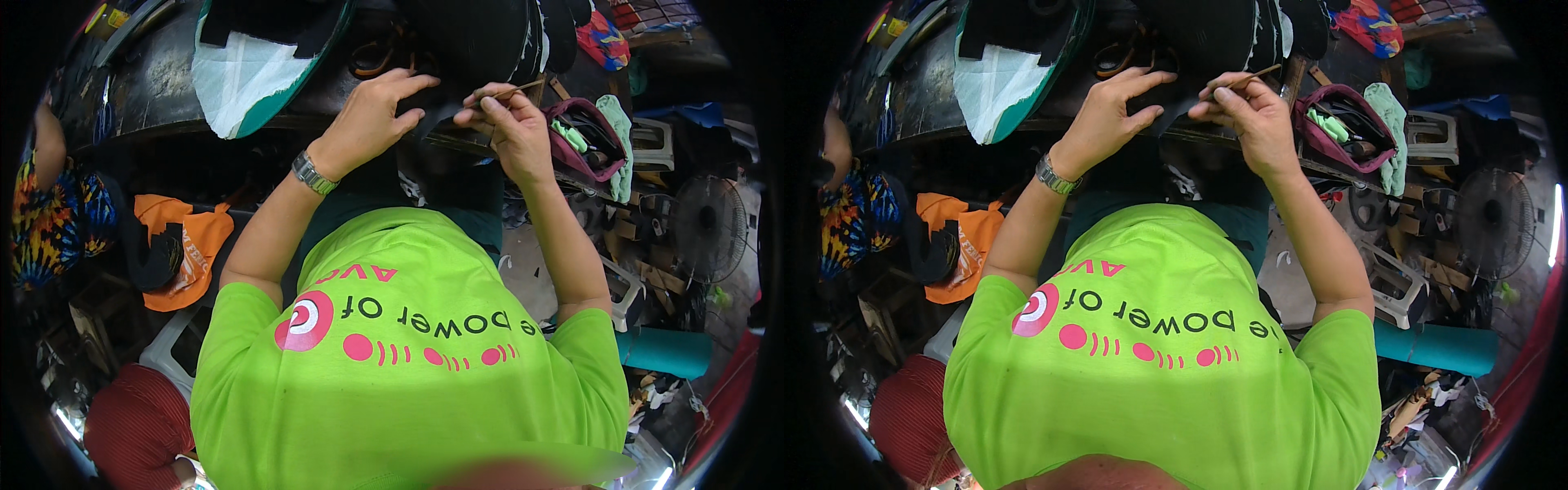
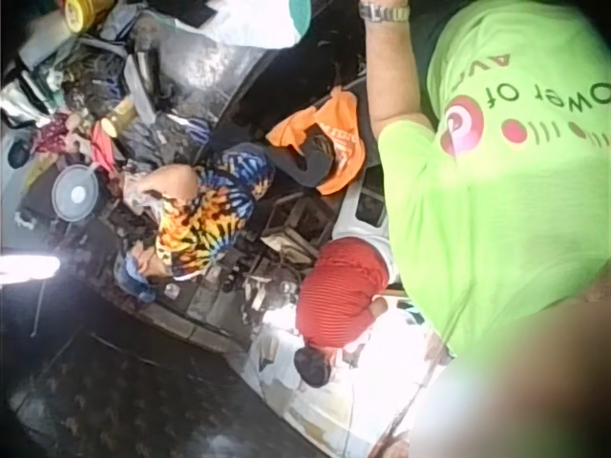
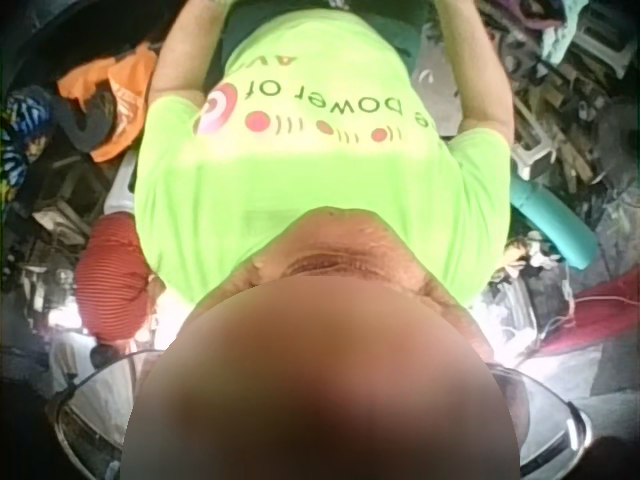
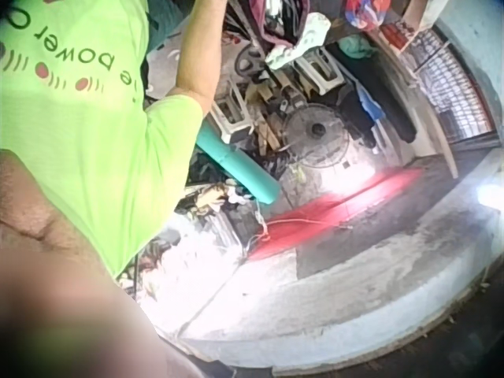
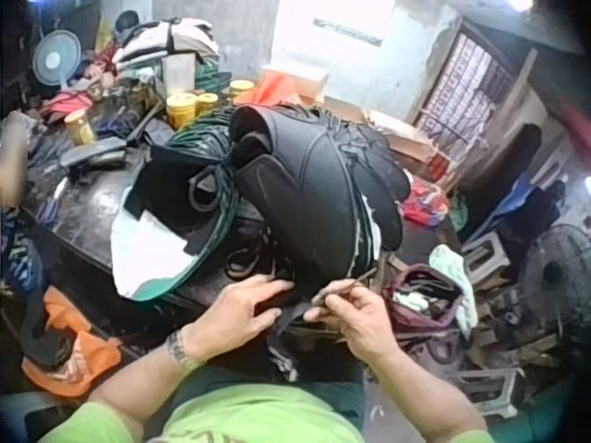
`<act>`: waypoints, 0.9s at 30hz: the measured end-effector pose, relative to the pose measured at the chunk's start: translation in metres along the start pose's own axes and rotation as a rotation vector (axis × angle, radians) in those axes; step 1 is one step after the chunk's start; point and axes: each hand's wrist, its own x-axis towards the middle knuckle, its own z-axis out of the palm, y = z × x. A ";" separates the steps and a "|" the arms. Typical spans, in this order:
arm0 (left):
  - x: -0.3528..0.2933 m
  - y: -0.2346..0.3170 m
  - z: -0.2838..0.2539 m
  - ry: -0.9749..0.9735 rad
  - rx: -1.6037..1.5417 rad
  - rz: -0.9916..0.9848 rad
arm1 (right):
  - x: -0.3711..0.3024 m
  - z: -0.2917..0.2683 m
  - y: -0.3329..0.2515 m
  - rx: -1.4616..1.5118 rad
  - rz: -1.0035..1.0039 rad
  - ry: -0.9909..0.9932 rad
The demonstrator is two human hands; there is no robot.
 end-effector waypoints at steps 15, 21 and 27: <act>0.020 -0.010 0.011 0.002 0.131 0.016 | -0.002 0.006 0.012 -0.242 -0.123 0.044; 0.019 -0.018 -0.003 -0.126 0.067 -0.005 | 0.005 0.019 0.023 -0.235 -0.230 0.090; 0.021 -0.018 -0.005 -0.189 0.034 -0.005 | 0.004 0.018 0.033 -0.317 -0.247 0.052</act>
